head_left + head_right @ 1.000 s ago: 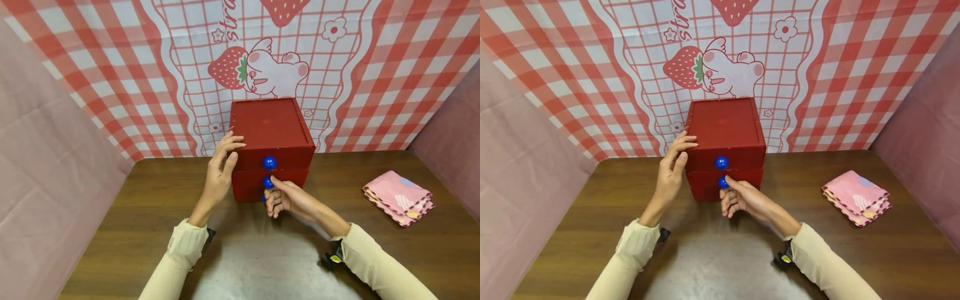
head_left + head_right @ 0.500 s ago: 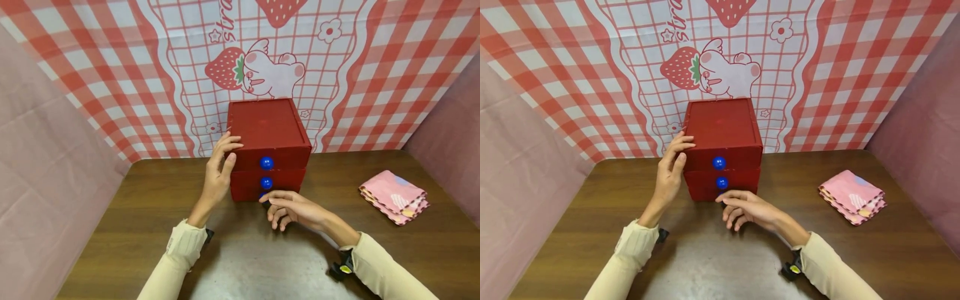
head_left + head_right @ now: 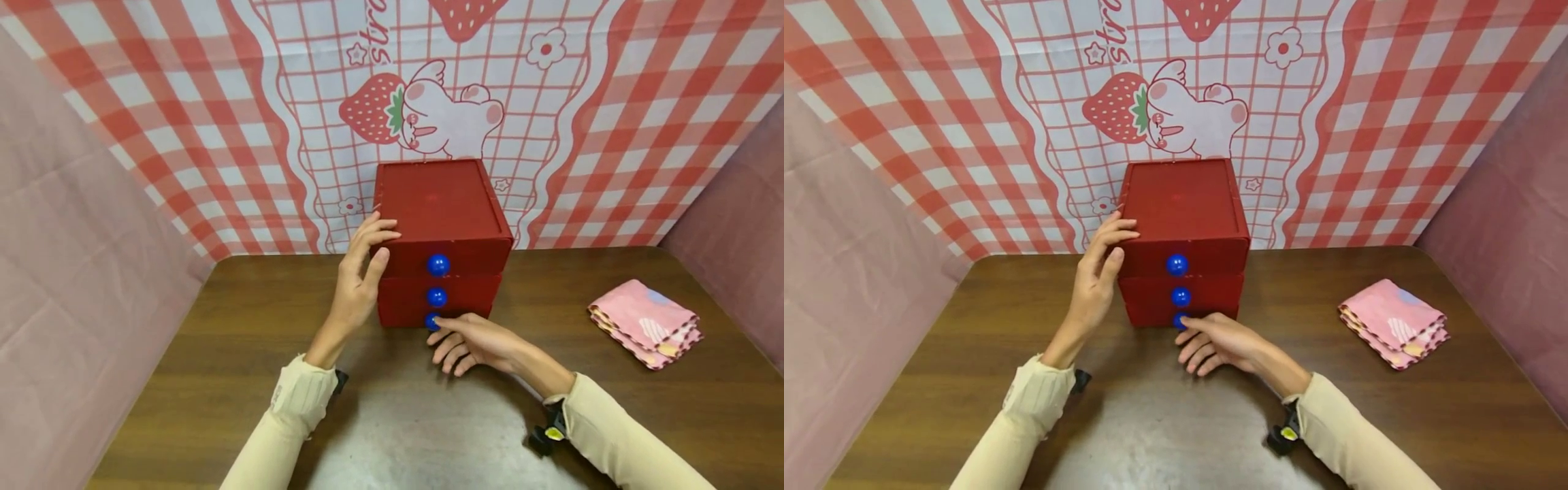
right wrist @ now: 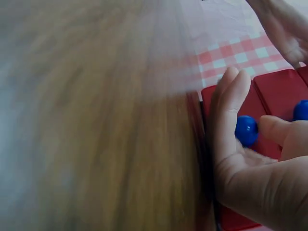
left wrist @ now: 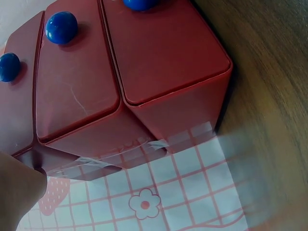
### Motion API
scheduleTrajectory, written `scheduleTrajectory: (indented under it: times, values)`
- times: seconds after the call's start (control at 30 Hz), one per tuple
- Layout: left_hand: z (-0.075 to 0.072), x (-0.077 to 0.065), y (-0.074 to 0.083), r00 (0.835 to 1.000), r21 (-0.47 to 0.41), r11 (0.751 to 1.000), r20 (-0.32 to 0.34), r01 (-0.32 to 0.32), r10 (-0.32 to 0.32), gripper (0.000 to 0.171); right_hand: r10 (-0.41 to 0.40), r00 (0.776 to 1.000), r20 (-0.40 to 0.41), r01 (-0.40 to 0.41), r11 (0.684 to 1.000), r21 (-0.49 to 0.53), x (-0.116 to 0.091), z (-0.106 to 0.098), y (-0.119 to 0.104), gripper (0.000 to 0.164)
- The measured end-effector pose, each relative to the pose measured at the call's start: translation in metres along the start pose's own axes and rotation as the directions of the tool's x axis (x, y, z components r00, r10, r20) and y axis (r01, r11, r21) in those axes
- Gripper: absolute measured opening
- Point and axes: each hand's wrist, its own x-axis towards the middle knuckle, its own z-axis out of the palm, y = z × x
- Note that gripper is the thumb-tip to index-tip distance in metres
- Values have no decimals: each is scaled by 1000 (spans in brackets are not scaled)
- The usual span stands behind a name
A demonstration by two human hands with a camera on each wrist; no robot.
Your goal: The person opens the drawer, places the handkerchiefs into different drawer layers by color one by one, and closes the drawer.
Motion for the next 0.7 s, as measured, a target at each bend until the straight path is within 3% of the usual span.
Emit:
scheduleTrajectory:
  times: [0.33, 0.53, 0.7]
  values:
    - [-1, 3, 2, 1000, 20, 1000, 28, -10, 10, 26, 37, 999, 6, -37, 988, 153, 11, 7, -1, 52]
    - [-3, -3, -28, 999, 53, 998, 21, -26, 25, 37, 33, 999, -14, -31, 989, 144, 12, 10, -1, 48]
    - [-1, -1, -9, 1000, 22, 1000, 19, -21, 20, 29, 44, 999, -14, -42, 990, 131, 11, 10, 1, 45]
